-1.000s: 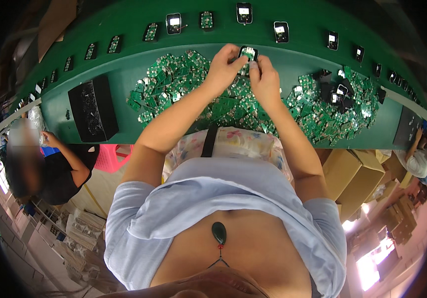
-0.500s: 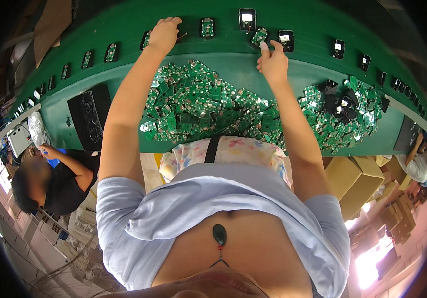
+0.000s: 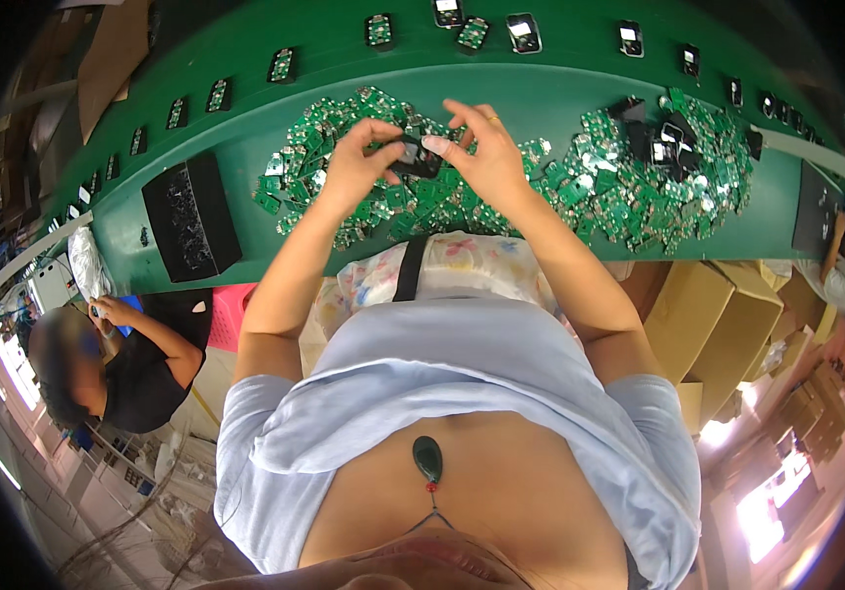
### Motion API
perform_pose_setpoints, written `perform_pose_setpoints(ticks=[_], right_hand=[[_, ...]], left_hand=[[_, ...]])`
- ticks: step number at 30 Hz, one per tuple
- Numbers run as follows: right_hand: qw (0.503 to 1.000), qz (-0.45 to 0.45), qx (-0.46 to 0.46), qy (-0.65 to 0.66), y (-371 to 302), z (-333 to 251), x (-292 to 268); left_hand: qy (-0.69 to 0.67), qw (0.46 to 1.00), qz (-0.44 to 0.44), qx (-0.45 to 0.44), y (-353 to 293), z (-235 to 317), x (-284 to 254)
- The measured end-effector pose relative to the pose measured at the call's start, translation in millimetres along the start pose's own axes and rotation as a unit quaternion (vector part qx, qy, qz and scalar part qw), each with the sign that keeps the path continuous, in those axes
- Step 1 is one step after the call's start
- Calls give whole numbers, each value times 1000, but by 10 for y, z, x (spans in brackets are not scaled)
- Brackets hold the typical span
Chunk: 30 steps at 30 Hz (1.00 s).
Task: The person picks up a black casing and a green circuit board, fits the board into the casing by hand, and places the assembled unit onto the green conveyor belt.
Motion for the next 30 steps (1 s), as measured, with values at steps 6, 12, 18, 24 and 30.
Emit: perform_pose_setpoints(ticks=[6,12,18,24,30], right_hand=[[969,-85,79,216,-326,195,-78],[982,14,-190,3,-679,6,-154],[924,-79,-330,-178,-996,6,-167],[934,126,-66,-327,-648,838,-527],[944,19,31,-328,-553,1402,-685]], left_hand=[[-32,999,-19,-7,-356,9,351],[-29,998,4,-51,-520,-96,479],[-233,965,17,-116,-587,-382,622],[-311,941,14,-133,-649,-349,617],[-332,934,-31,-125,-660,-261,674]])
Point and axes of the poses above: each hand's wrist, its own y-axis towards the middle knuckle, its own x-axis out of the palm, z = x × y, the point moved 2 cm from there along y, towards the middle knuckle, and after that the axes turned 4 degrees about -z, right-handed, at the moved point
